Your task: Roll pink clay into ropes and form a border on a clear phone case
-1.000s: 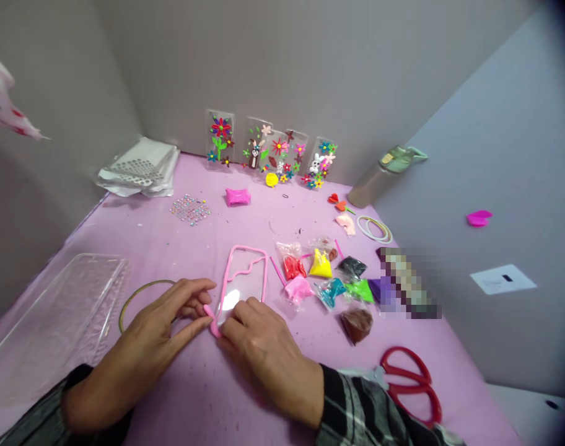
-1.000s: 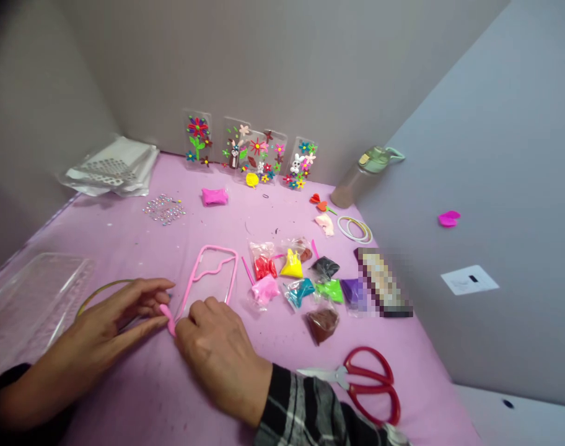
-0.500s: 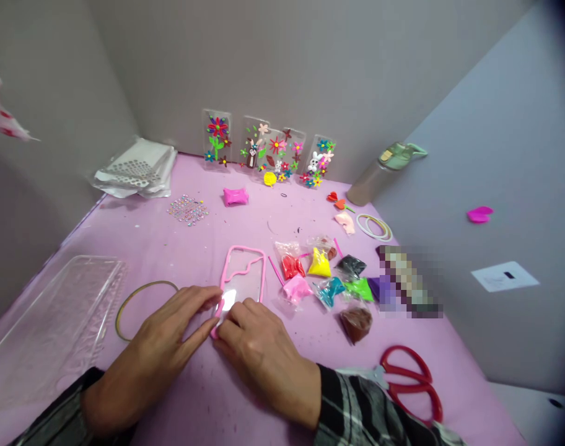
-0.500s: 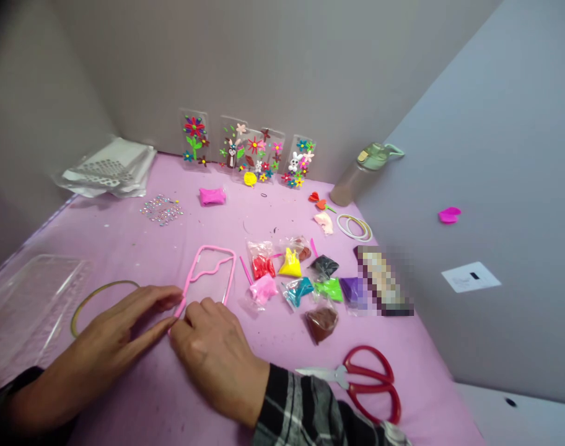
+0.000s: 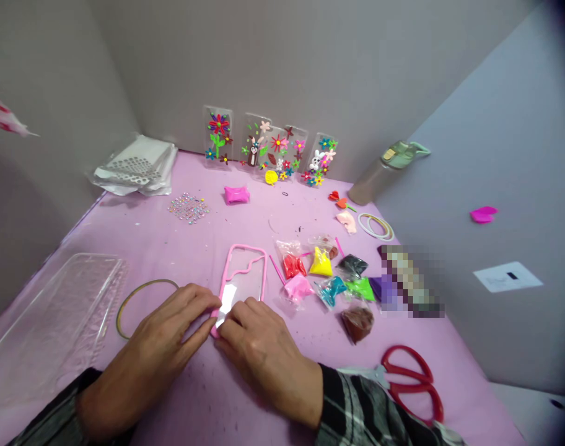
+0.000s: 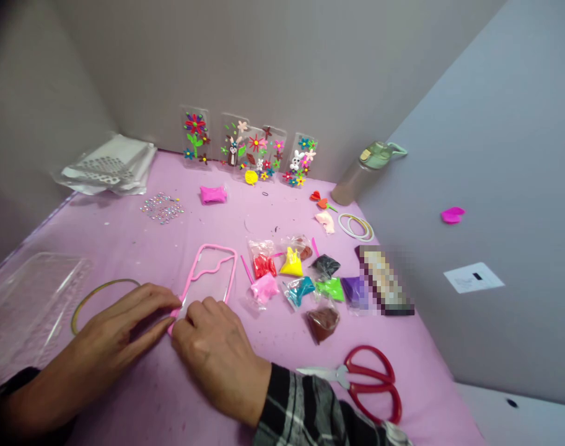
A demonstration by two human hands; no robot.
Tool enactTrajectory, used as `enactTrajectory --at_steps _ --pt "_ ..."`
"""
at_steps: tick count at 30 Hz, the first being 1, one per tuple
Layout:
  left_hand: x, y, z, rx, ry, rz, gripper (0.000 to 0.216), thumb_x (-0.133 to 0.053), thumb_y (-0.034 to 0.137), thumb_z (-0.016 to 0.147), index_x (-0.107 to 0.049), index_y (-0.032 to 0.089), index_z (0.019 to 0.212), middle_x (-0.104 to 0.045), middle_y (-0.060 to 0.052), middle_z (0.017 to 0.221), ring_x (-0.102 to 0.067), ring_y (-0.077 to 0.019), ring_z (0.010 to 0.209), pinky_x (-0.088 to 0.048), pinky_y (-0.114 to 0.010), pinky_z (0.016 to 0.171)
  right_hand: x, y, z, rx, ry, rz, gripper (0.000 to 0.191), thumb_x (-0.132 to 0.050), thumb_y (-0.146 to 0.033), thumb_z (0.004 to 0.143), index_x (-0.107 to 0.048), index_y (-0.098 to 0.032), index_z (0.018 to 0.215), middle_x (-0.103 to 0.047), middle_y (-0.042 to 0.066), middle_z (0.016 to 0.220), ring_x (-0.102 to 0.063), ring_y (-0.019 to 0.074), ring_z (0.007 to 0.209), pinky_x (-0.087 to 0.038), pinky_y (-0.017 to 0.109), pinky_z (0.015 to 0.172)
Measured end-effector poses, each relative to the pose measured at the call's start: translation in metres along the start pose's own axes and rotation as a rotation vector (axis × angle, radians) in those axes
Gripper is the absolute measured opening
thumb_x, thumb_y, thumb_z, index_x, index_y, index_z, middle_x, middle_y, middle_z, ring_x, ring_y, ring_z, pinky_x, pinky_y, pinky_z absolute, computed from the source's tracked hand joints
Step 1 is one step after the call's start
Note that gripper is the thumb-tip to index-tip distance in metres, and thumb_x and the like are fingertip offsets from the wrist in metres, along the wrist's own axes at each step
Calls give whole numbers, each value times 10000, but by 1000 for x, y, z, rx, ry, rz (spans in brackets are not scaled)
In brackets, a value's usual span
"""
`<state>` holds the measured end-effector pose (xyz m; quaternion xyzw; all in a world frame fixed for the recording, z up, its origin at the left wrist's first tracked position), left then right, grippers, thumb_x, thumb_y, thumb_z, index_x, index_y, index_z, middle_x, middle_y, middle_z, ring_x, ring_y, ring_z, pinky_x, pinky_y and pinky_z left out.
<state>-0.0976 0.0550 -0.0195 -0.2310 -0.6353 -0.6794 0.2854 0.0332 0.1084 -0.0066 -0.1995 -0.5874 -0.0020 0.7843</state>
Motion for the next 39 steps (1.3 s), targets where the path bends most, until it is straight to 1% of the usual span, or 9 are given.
enactTrajectory --at_steps 6,11,14,18,23,27,29,32,39 --pt "3 -3 0 3 25 -17 173 -519 336 1029 -609 304 1173 -662 17 1112 -636 -156 1057 -516 -247 901 10 1 3 -47 3 95 136 -580 -276 1022 -642 -165 975 -645 56 975 -544 190 890 -465 324 756" --pt "3 -4 -1 -15 35 -44 155 -517 338 1030 -622 299 1137 -676 13 1091 -645 -158 1035 -518 -242 905 5 -1 7 -53 -14 34 207 -668 -371 966 -650 -165 964 -643 57 973 -535 208 875 -451 346 742" --pt "3 -5 -1 -23 36 -25 153 -544 346 1019 -631 295 1133 -678 8 1103 -644 -157 1043 -516 -231 905 1 -3 8 -51 37 -20 197 -606 -365 1000 -646 -176 961 -639 50 942 -527 210 865 -433 354 749" --pt "5 -4 0 -38 47 -12 161 -546 346 1013 -647 294 1128 -689 11 1088 -656 -151 1023 -523 -223 894 -1 -6 7 -40 72 -80 159 -529 -249 1022 -643 -183 934 -635 43 902 -517 210 839 -408 364 731" --pt "5 -4 0 -31 35 -19 161 -542 336 1012 -662 291 1109 -696 3 1068 -663 -160 1018 -536 -228 878 -1 -8 9 -70 89 -81 219 -580 -392 1011 -643 -187 970 -639 43 907 -526 217 856 -404 370 746" --pt "4 -5 0 -39 36 0 198 -532 351 1015 -678 314 1144 -707 10 1084 -673 -158 1021 -542 -220 889 -2 -10 10 -65 121 -117 166 -527 -278 1029 -646 -187 958 -641 43 872 -527 214 838 -384 370 750" --pt "5 -5 -1 -48 30 8 207 -531 344 1013 -689 321 1145 -713 10 1096 -680 -159 1027 -546 -217 898 1 -10 11 -66 122 -103 226 -534 -362 1037 -654 -181 977 -646 45 881 -532 215 844 -387 371 760" --pt "10 -3 -2 -53 39 6 227 -533 366 1012 -694 335 1168 -707 7 1111 -684 -164 1039 -548 -216 906 16 -2 8 -106 143 -27 348 -528 -496 1032 -660 -181 964 -653 41 889 -541 210 844 -389 365 769" --pt "18 -1 -8 -56 7 52 236 -552 351 1013 -657 400 1219 -660 42 1118 -661 -132 1030 -511 -182 898 45 39 -11 -314 232 233 245 -580 -247 1017 -629 -178 787 -625 15 801 -548 157 752 -383 302 716"
Point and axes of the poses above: each hand's wrist, its own z-axis towards the middle knuckle, its own x-axis out of the back of the hand, y = z × x, the point moved 6 cm from there along z, towards the middle knuckle
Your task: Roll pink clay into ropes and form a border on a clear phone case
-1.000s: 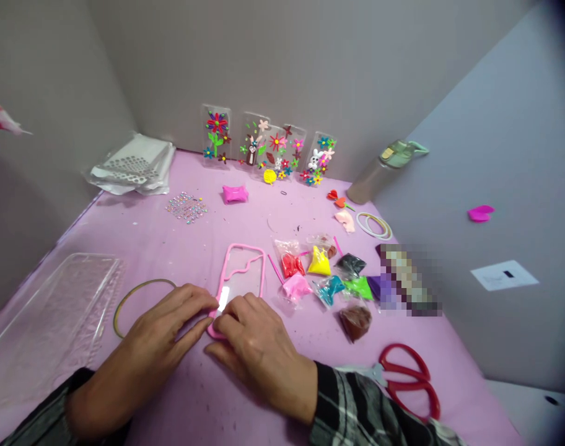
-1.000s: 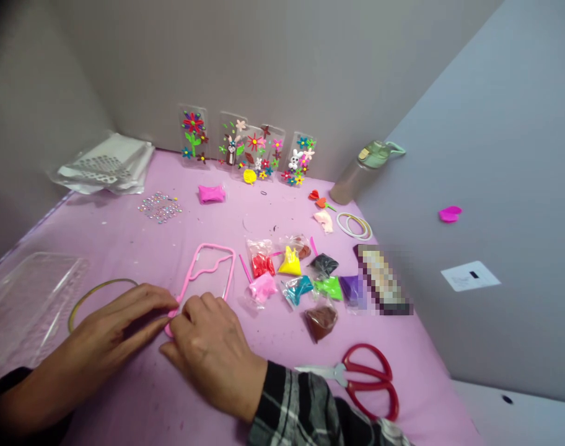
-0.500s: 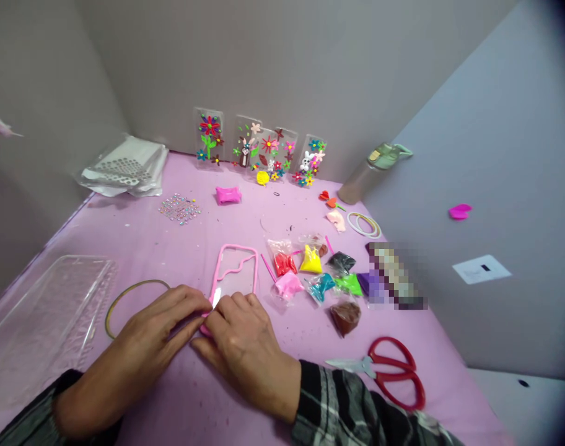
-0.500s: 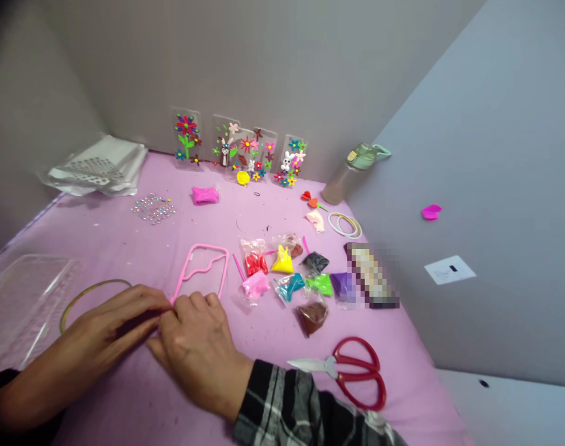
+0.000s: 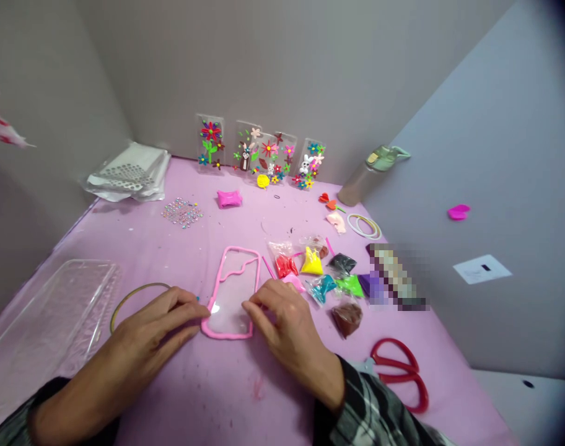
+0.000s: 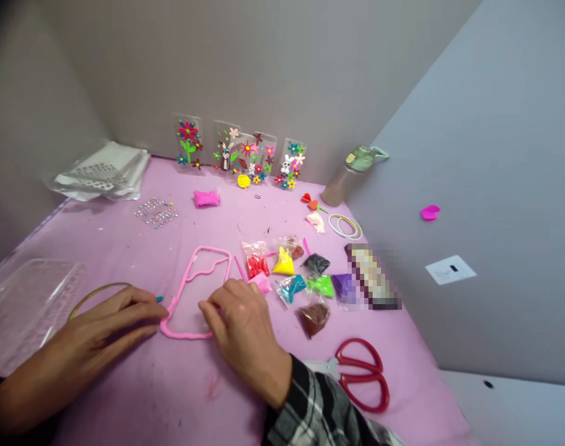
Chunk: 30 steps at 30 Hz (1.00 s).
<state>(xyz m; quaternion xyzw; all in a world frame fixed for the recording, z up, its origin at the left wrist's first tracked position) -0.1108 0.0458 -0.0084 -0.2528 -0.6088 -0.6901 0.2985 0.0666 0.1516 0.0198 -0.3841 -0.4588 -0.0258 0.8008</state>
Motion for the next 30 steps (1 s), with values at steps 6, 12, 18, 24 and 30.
enactTrajectory --at_steps 6,12,18,24,30 --pt "-8 0 1 -73 -32 76 176 -575 361 1003 -674 359 1149 -630 12 1055 -621 -155 990 -499 -216 834 6 9 -1 -47 32 87 232 -621 -222 989 -619 -174 762 -594 -4 758 -521 139 704 -375 280 682" --pt "-18 0 2 -102 -73 121 180 -530 341 1024 -698 308 969 -610 -9 1017 -579 -177 973 -473 -256 800 0 7 -2 -50 -26 91 217 -638 -247 989 -620 -168 787 -612 0 786 -535 141 732 -382 285 705" --pt "-18 4 2 -103 -55 141 145 -564 346 1006 -677 326 1095 -623 -10 1071 -584 -192 1017 -475 -295 864 5 4 -3 -2 -113 89 142 -666 -276 979 -659 -173 880 -629 10 861 -557 153 794 -393 289 728" --pt "-26 8 5 -68 -65 126 192 -513 345 1029 -701 332 995 -633 -1 1021 -582 -190 1003 -477 -294 849 -9 -11 -10 216 -273 -79 218 -732 -362 931 -667 -168 1007 -637 38 972 -544 184 867 -389 313 743" --pt "-5 4 6 0 114 123 218 -565 476 991 -681 291 1005 -670 -4 978 -600 -208 944 -459 -322 846 -21 -15 -13 228 -283 -201 215 -697 -387 954 -648 -179 925 -643 32 944 -538 192 841 -376 322 723"
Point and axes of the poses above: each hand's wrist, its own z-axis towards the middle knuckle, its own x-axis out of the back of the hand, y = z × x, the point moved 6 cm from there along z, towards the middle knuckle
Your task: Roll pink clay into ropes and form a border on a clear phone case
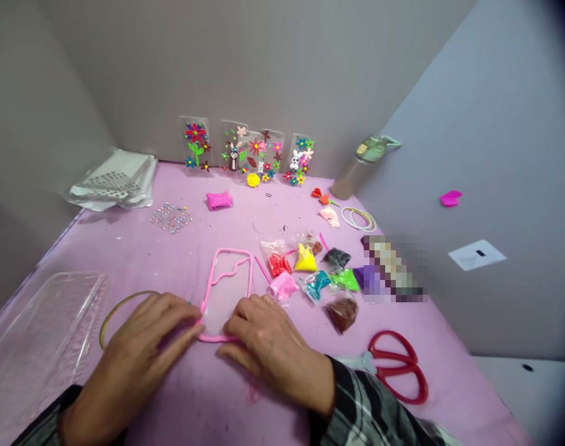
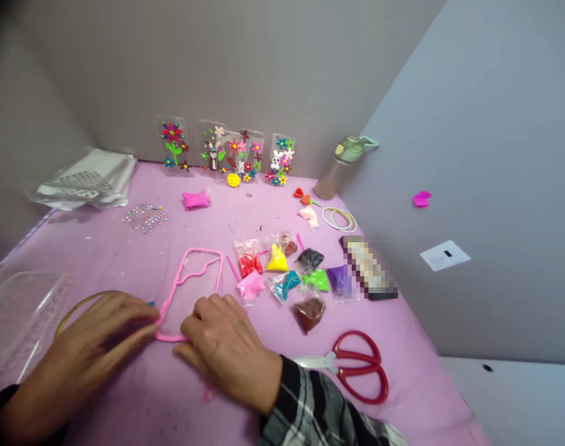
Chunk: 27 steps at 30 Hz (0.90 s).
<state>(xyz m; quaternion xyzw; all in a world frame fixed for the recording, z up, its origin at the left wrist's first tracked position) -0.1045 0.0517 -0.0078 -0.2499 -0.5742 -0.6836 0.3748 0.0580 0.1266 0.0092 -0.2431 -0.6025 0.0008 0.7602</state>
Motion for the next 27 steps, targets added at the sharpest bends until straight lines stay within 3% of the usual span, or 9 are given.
enactTrajectory --at_steps 3,7,11,19,22,27 --pt "11 -7 3 146 31 64 315 -563 551 968 -656 259 895 -657 2 904 -586 -213 889 -432 -336 801 5 12 -2 -133 65 9 228 -579 -354 1025 -624 -183 881 -648 36 890 -566 191 807 -375 315 694" --pt "10 -4 13 179 -57 116 345 -518 525 973 -639 251 802 -637 6 833 -573 -206 818 -395 -344 755 10 30 -10 -271 135 -1 197 -410 -145 1037 -600 -173 991 -665 30 802 -587 176 676 -325 302 593" --pt "4 -2 22 179 -166 137 280 -520 455 972 -652 262 817 -637 1 846 -571 -214 849 -370 -354 770 12 32 -13 -253 199 -4 252 -364 -86 998 -563 -165 1130 -692 33 794 -628 189 670 -330 298 575" --pt "3 -3 33 231 -291 170 240 -535 423 968 -627 255 824 -619 -4 866 -563 -209 848 -354 -345 746 28 38 -13 -273 379 52 209 -428 -124 1008 -623 -179 1060 -717 47 869 -641 185 740 -404 296 651" --pt "1 -3 31 225 -270 166 192 -583 397 936 -616 249 818 -613 3 852 -565 -206 826 -360 -341 739 30 30 -7 -216 325 96 160 -512 -148 1011 -667 -188 1000 -697 38 874 -624 183 784 -418 296 697" --pt "-5 -5 23 215 -155 84 166 -560 353 942 -594 239 827 -598 5 843 -555 -211 821 -377 -339 741 15 9 18 -98 124 11 128 -574 -171 1006 -696 -206 992 -659 26 860 -575 191 811 -380 310 700"
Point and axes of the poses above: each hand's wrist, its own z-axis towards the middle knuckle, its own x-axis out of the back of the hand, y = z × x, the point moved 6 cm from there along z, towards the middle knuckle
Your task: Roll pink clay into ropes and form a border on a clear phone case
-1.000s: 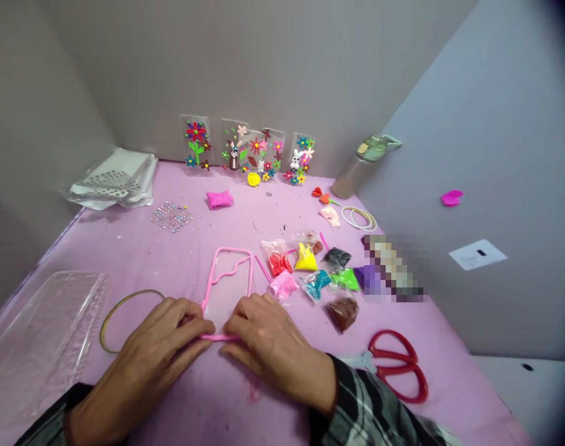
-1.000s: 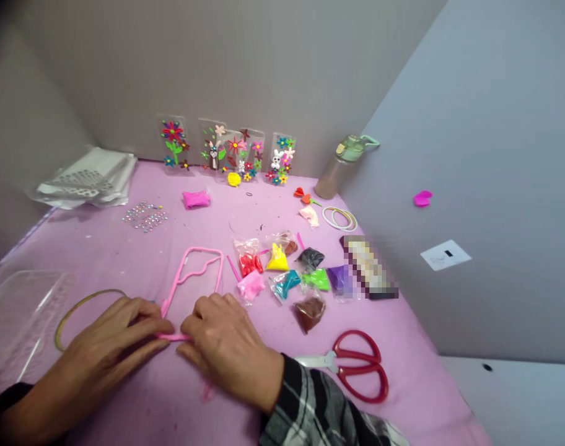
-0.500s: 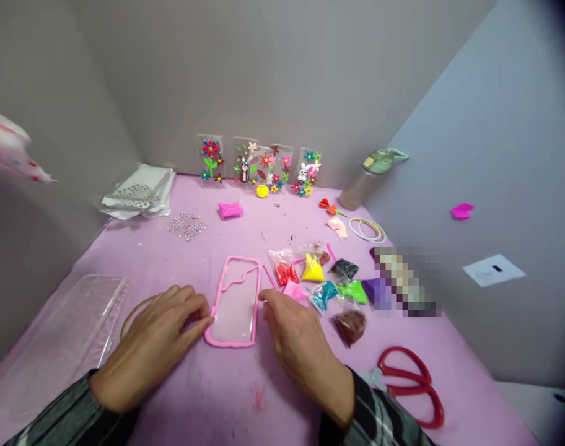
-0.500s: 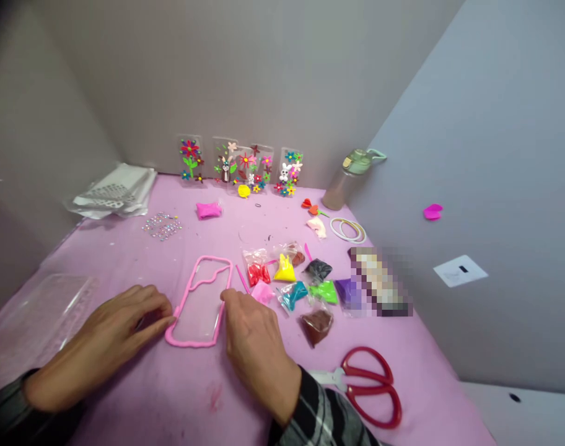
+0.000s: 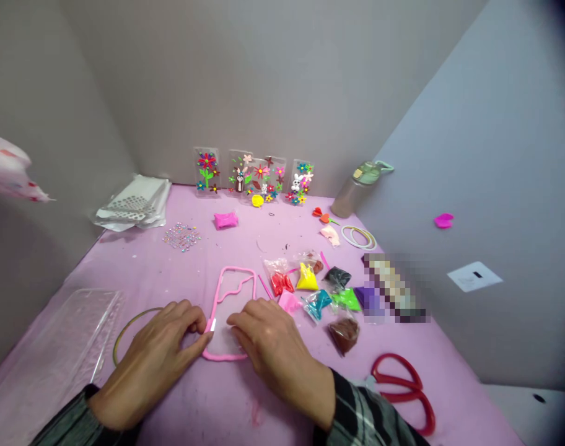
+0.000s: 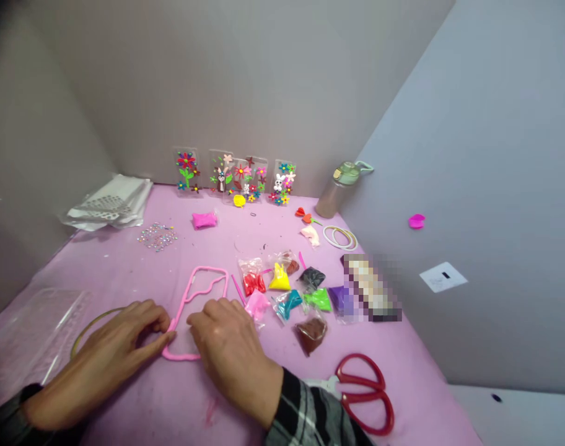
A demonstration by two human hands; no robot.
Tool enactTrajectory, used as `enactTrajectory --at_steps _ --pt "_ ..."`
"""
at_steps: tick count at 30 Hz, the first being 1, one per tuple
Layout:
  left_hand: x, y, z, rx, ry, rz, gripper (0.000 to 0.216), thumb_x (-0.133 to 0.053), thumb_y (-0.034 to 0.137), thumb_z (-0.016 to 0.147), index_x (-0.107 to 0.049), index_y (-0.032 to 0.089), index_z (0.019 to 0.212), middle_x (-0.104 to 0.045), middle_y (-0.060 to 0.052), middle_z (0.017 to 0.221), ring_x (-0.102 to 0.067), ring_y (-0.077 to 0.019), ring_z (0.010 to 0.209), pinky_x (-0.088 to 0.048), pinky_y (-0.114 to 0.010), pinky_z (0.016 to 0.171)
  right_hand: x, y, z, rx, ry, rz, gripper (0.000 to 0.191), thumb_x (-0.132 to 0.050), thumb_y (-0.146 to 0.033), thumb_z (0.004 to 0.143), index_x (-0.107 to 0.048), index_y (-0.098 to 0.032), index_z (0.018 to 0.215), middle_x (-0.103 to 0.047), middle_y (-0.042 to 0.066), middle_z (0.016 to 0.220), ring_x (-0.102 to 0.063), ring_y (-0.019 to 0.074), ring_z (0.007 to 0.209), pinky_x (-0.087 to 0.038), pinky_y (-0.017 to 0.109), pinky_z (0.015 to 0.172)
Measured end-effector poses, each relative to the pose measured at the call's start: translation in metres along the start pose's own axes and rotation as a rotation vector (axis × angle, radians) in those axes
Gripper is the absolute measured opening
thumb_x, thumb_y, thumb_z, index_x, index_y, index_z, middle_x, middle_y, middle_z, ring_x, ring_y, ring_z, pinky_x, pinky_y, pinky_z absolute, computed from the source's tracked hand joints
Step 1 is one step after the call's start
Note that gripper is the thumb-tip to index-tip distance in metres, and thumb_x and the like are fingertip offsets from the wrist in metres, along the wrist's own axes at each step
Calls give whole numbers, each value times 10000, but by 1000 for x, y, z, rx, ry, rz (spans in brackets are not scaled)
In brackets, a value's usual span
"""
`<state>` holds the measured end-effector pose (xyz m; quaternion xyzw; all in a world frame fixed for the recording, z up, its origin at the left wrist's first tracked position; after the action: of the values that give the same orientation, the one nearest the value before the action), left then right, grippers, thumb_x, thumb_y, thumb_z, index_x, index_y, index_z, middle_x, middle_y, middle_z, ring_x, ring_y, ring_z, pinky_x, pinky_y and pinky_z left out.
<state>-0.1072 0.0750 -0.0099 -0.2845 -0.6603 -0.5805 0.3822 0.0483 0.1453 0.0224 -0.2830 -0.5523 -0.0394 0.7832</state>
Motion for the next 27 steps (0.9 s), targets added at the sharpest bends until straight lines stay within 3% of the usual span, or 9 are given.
enactTrajectory --at_steps 9,19,27 --pt "-7 1 -3 2 32 -16 225 -476 335 984 -556 231 801 -591 -16 855 -561 -234 853 -388 -387 783 -38 -7 28 131 -70 -62 95 -575 -202 1024 -662 -207 987 -618 31 907 -496 188 852 -338 312 715" --pt "-5 -1 -4 -24 97 -44 196 -506 315 951 -552 239 776 -601 -12 829 -571 -229 832 -403 -367 763 -36 -7 29 164 -84 -39 43 -609 -175 983 -650 -186 976 -613 41 931 -498 191 868 -363 315 743" --pt "-11 -10 -5 6 57 -77 169 -534 298 938 -557 234 782 -584 -8 826 -550 -231 829 -393 -380 775 -38 -7 27 184 -113 -29 41 -605 -196 991 -640 -183 973 -620 45 960 -498 196 895 -372 325 773"
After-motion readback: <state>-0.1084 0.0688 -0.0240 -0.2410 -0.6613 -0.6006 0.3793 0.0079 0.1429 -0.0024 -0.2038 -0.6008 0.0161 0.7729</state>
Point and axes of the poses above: each hand's wrist, its own z-axis towards the middle knuckle, its own x-axis out of the back of the hand, y = z × x, the point moved 6 cm from there along z, towards the middle knuckle
